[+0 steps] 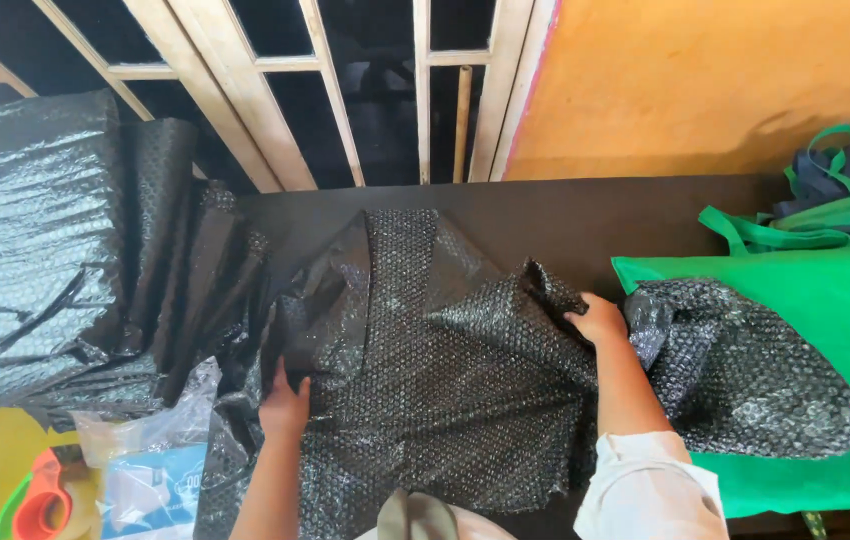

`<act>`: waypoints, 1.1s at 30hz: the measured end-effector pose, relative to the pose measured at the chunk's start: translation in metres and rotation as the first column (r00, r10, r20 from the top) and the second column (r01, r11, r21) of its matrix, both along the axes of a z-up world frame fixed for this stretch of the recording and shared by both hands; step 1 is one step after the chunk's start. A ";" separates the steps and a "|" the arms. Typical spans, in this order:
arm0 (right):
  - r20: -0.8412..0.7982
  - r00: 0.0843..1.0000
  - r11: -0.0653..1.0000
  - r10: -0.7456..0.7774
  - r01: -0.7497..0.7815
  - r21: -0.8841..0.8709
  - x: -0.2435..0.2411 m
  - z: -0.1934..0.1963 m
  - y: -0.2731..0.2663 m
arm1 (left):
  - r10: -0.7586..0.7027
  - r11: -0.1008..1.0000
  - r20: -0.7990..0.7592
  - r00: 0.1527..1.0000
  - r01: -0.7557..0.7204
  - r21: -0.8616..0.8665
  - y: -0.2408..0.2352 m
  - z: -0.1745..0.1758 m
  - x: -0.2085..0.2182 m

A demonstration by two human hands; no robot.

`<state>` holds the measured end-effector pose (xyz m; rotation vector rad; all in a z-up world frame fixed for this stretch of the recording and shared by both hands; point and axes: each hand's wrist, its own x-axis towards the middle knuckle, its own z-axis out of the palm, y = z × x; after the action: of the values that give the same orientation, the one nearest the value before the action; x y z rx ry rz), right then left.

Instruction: The person places a green tote bag on a sheet of black bubble wrap, folds the bubble wrap around the bag, and secures it with clear tape. The person smooths the bubble wrap and applies tape to seal the package.

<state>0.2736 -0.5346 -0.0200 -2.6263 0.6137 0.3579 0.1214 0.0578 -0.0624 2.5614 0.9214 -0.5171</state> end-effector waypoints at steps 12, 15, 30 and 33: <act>0.479 0.878 0.978 0.019 0.084 -0.193 0.037 0.095 -0.054 | 0.517 0.647 0.688 0.510 0.293 -0.704 0.019 0.126 0.067; 0.200 0.979 0.959 -0.043 0.096 -0.265 0.059 0.062 -0.078 | -0.162 0.965 0.848 0.505 0.259 0.030 0.018 0.151 0.089; -0.373 0.735 0.704 0.566 -0.667 -0.244 -0.076 0.016 0.060 | -0.648 0.725 -0.069 0.759 0.642 0.250 -0.061 0.016 -0.043; -0.346 0.767 0.755 0.541 -0.624 -0.203 -0.078 0.010 0.035 | -0.549 0.733 -0.174 0.817 0.571 0.371 -0.020 0.027 -0.067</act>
<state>0.1952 -0.5000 -0.0097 -3.0589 -0.1408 0.8833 0.0543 0.0379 -0.0356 3.2389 0.2437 -0.6037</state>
